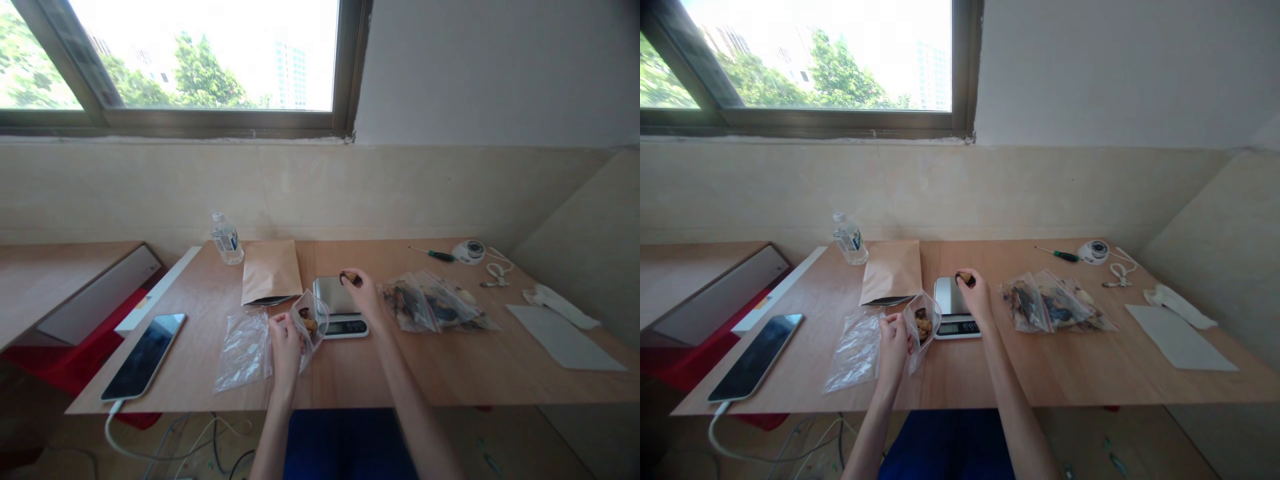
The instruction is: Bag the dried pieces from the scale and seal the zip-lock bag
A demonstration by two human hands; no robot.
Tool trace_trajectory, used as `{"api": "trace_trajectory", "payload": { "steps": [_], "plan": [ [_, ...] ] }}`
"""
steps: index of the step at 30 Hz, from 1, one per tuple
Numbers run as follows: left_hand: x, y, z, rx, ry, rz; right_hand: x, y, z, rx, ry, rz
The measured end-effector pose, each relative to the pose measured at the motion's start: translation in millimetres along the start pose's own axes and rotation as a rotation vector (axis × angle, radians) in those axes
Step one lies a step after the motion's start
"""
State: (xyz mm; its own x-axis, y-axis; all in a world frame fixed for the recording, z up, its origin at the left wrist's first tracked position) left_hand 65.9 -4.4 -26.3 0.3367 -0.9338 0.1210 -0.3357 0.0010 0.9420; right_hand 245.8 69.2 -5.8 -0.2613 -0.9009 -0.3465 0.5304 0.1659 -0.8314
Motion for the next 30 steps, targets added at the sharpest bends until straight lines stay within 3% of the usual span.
{"api": "trace_trajectory", "payload": {
  "steps": [4, 7, 11, 14, 20, 25, 28, 30],
  "plan": [
    [0, -2, 1.3, -0.011, -0.008, -0.019, 26, -47, -7, -0.093, -0.368, 0.078],
    [0, -4, 4.8, -0.032, 0.007, -0.029, 38, -60, -5, -0.1, -0.494, 0.076],
    [1, -5, 10.0, -0.019, 0.032, -0.022, 56, -54, 5, -0.083, -0.354, 0.079],
    [2, -4, 11.3, 0.039, 0.039, -0.027, 84, -42, 4, -0.027, -0.248, 0.009],
    [3, -3, 14.5, 0.077, 0.038, -0.019, 141, -36, -30, -0.114, -0.337, -0.071],
    [0, 5, 25.0, 0.027, -0.013, -0.051, 140, -40, -40, -0.202, -0.257, -0.066],
    [1, 11, 29.4, -0.049, -0.061, -0.155, 132, -39, -29, -0.245, -0.278, -0.034],
    [2, 12, 31.9, -0.111, -0.023, -0.238, 127, -35, -17, -0.249, -0.256, -0.033]
  ]
}}
Point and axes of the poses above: each hand's wrist, its own x-axis away from the middle knuckle, its own z-axis out of the back of the hand, y = z × x, the point moved 1 cm from there along -x, towards the middle knuckle, and after that the axes turned 12 degrees about x, right-handed, at the moved point
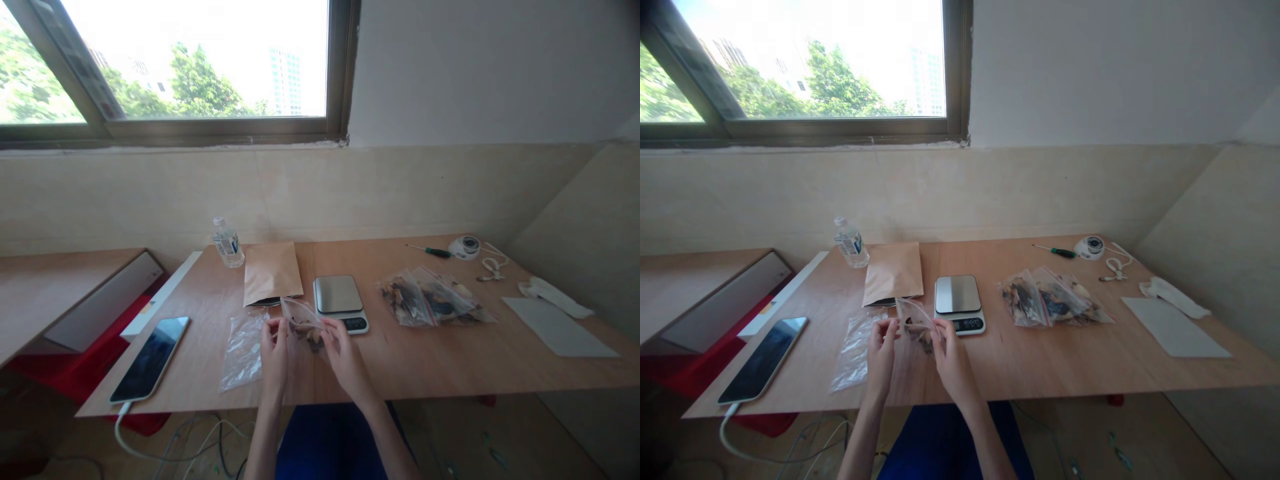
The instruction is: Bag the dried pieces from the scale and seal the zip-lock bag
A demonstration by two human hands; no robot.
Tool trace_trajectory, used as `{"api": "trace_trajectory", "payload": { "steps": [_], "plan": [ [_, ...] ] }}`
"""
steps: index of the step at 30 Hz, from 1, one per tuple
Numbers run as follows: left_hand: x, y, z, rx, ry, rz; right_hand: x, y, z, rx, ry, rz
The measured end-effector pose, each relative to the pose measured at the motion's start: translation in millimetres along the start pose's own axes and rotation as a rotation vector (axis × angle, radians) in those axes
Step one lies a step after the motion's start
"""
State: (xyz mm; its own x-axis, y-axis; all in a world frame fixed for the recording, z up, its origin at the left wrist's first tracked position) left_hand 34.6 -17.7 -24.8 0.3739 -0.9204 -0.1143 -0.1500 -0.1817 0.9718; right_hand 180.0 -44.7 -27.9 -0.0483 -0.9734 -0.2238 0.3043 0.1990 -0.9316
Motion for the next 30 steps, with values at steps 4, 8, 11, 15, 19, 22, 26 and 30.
{"api": "trace_trajectory", "payload": {
  "steps": [4, 8, 11, 15, 19, 22, 26, 30],
  "plan": [
    [6, -11, 1.2, -0.058, 0.002, -0.071, 1, 11, 28, -0.075, 0.092, -0.053],
    [17, -27, -6.5, 0.032, -0.181, 0.046, 5, 35, 44, -0.165, 0.184, -0.147],
    [23, -33, -15.1, 0.122, -0.218, 0.073, 5, 50, 50, -0.117, 0.189, -0.147],
    [20, -38, -22.9, 0.168, -0.179, 0.083, -1, 65, 58, 0.02, 0.218, -0.085],
    [14, -42, -24.7, 0.154, -0.108, 0.065, -5, 75, 63, 0.094, 0.31, -0.096],
    [14, -41, -25.5, 0.143, -0.133, 0.057, -5, 78, 63, 0.123, 0.372, -0.125],
    [16, -40, -25.9, 0.144, -0.133, 0.086, -3, 77, 64, 0.069, 0.433, -0.156],
    [16, -39, -26.0, 0.143, -0.151, 0.083, -3, 79, 65, 0.031, 0.495, -0.177]
  ]
}}
Point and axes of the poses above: each hand's wrist, its own x-axis away from the middle knuckle, its own z-axis out of the back of the hand, y = z × x, the point moved 1 cm from there along -x, towards the middle knuckle, and after that the axes turned 12 degrees about x, right-handed, at the moved point
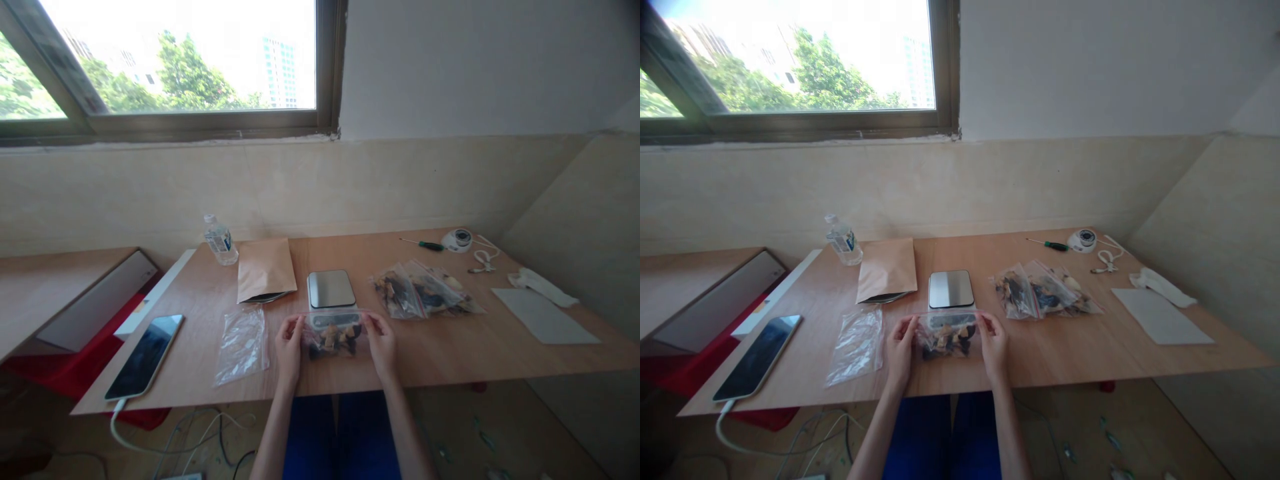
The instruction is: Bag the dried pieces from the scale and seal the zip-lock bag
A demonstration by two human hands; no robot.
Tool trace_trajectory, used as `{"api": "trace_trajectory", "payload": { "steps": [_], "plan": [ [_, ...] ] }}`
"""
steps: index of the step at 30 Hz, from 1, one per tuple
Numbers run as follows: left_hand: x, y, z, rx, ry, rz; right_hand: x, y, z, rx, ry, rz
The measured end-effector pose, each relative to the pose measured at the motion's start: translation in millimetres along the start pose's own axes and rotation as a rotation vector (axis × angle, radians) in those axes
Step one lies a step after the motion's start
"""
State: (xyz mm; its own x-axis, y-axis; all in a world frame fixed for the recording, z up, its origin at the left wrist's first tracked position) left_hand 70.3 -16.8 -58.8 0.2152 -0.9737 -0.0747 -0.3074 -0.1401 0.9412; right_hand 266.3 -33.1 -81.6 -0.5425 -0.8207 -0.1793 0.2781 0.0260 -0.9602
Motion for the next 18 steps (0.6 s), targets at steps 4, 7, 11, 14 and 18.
{"api": "trace_trajectory", "payload": {
  "steps": [4, 7, 11, 14, 18],
  "plan": [
    [-0.5, 1.7, 0.0, -0.014, -0.018, 0.002, -1.2, 2.0, 0.4, 0.006, 0.006, -0.01],
    [0.3, 3.8, -0.4, -0.034, -0.006, -0.002, -1.0, 2.8, 0.1, 0.017, -0.017, -0.003],
    [1.8, 6.0, -2.0, -0.021, -0.003, 0.007, -0.2, 6.0, -0.8, -0.007, -0.004, 0.021],
    [2.4, 6.2, -3.1, 0.003, -0.007, 0.035, 0.1, 8.5, -1.1, -0.005, 0.015, 0.041],
    [2.6, 6.3, -3.2, -0.028, -0.012, 0.003, 0.7, 7.7, 0.3, 0.016, 0.043, 0.063]
  ]
}}
Point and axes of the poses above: each hand's wrist, its own x-axis away from the middle knuckle, its own z-axis out of the back of the hand, y = z × x, the point moved 1 cm from there along -x, towards the middle knuckle, and after that the axes turned 12 degrees about x, right-handed, at the moved point
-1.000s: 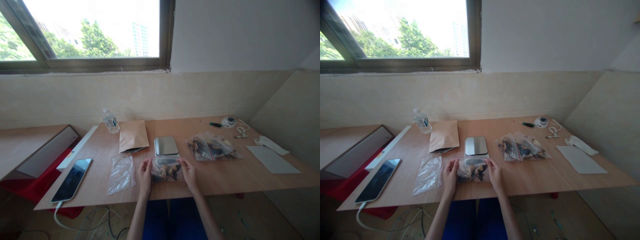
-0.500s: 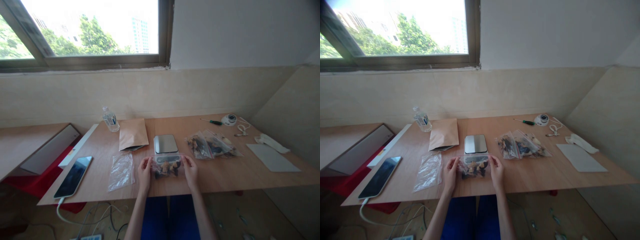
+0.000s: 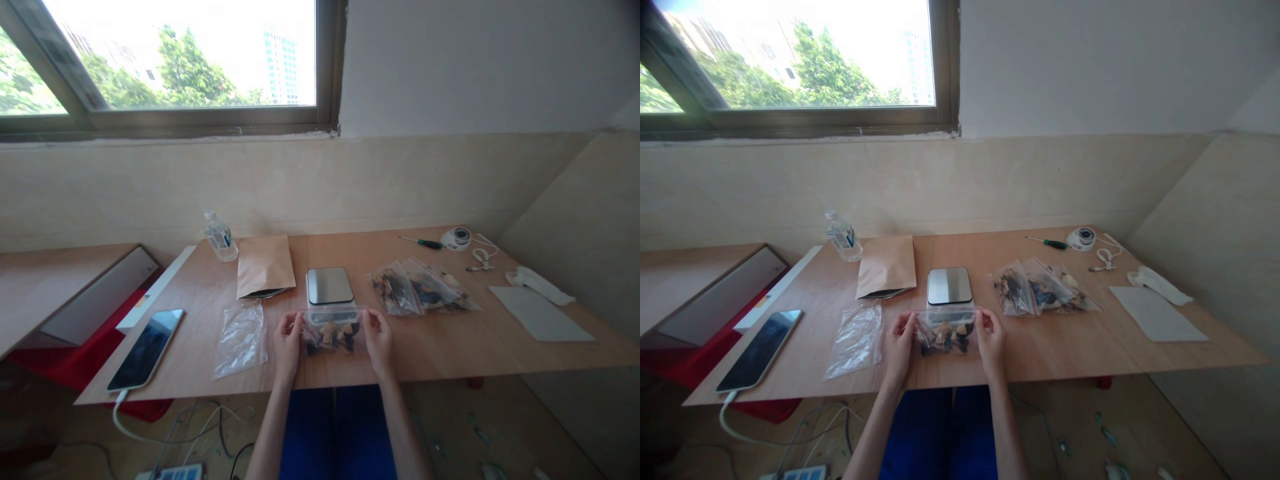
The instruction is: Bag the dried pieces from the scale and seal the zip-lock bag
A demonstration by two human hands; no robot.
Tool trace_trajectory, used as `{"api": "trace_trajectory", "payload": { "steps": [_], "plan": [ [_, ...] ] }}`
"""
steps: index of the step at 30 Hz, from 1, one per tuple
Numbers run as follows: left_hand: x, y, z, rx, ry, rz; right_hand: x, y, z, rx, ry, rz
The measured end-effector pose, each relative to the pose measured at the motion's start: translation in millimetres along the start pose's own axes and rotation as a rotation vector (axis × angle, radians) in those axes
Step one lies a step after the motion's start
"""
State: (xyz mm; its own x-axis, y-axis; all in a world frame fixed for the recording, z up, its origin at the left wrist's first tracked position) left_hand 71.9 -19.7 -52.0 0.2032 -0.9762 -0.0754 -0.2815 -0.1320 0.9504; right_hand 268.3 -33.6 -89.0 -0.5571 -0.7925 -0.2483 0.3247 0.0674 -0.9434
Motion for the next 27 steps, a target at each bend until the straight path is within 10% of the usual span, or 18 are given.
{"api": "trace_trajectory", "payload": {
  "steps": [27],
  "plan": [
    [-1, -8, -0.6, -0.045, -0.073, -0.022, 2, -10, 1, -0.017, -0.034, -0.032]
  ]
}}
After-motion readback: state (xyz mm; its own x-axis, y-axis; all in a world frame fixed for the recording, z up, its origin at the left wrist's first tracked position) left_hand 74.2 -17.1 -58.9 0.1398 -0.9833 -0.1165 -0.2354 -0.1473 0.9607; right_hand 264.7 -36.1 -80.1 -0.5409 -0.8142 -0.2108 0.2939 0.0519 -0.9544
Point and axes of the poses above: each hand's wrist, its own x-axis away from the middle knuckle, its own z-axis out of the back of the hand, y = z × x, the point moved 1 cm from there along -x, towards the middle knuckle, and after that the axes turned 12 degrees about x, right-handed, at the moved point
